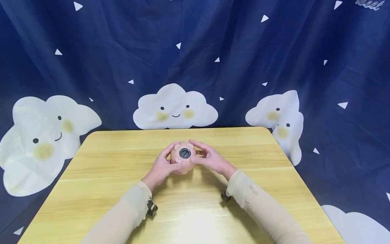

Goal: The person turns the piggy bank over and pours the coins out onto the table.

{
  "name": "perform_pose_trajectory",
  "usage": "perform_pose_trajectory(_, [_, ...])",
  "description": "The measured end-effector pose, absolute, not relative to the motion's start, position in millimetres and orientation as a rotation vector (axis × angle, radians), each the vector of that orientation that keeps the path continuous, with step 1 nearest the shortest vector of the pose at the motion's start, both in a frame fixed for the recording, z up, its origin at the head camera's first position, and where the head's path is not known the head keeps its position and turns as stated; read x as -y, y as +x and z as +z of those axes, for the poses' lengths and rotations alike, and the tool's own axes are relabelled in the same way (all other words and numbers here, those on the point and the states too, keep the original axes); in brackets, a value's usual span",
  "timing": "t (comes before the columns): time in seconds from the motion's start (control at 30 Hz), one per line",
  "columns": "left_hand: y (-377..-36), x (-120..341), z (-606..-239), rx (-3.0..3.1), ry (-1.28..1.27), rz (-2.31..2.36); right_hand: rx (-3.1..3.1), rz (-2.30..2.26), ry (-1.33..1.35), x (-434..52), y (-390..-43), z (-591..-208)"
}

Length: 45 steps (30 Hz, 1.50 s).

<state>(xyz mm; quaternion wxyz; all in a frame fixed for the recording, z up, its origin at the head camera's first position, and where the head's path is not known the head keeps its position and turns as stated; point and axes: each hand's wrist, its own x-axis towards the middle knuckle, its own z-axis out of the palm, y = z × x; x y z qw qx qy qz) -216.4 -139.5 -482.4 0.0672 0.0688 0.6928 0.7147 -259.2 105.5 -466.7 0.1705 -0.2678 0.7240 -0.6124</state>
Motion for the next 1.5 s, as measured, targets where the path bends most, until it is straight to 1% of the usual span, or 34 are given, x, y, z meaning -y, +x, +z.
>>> perform_pose_trajectory(0.23, [-216, 138, -484, -2.079, 0.220, 2.139, -2.246, -1.743, -0.799, -101, -261, -458])
perform_pose_trajectory(0.63, [-216, 137, -487, -2.200, 0.286, 2.012, -2.482, -1.477, -0.950, -96, -260, -448])
perform_pose_trajectory(0.87, [-217, 137, -490, -2.124, 0.289, 2.034, -2.681, -1.331, -1.164, -92, -258, -444])
perform_pose_trajectory(1.07, [-216, 138, -490, -2.107, 0.310, 2.021, -2.827, -1.032, -1.295, -91, -258, -437])
perform_pose_trajectory(1.23, [-215, 138, -490, -2.125, 0.319, 2.006, -2.894, -0.759, -1.515, -92, -259, -433])
perform_pose_trajectory(1.37, [-216, 137, -490, -2.105, 0.317, 2.019, -2.944, -0.643, -1.676, -92, -260, -432])
perform_pose_trajectory(1.5, [-216, 136, -489, -2.106, 0.321, 2.018, -2.993, -0.564, -1.754, -92, -262, -435])
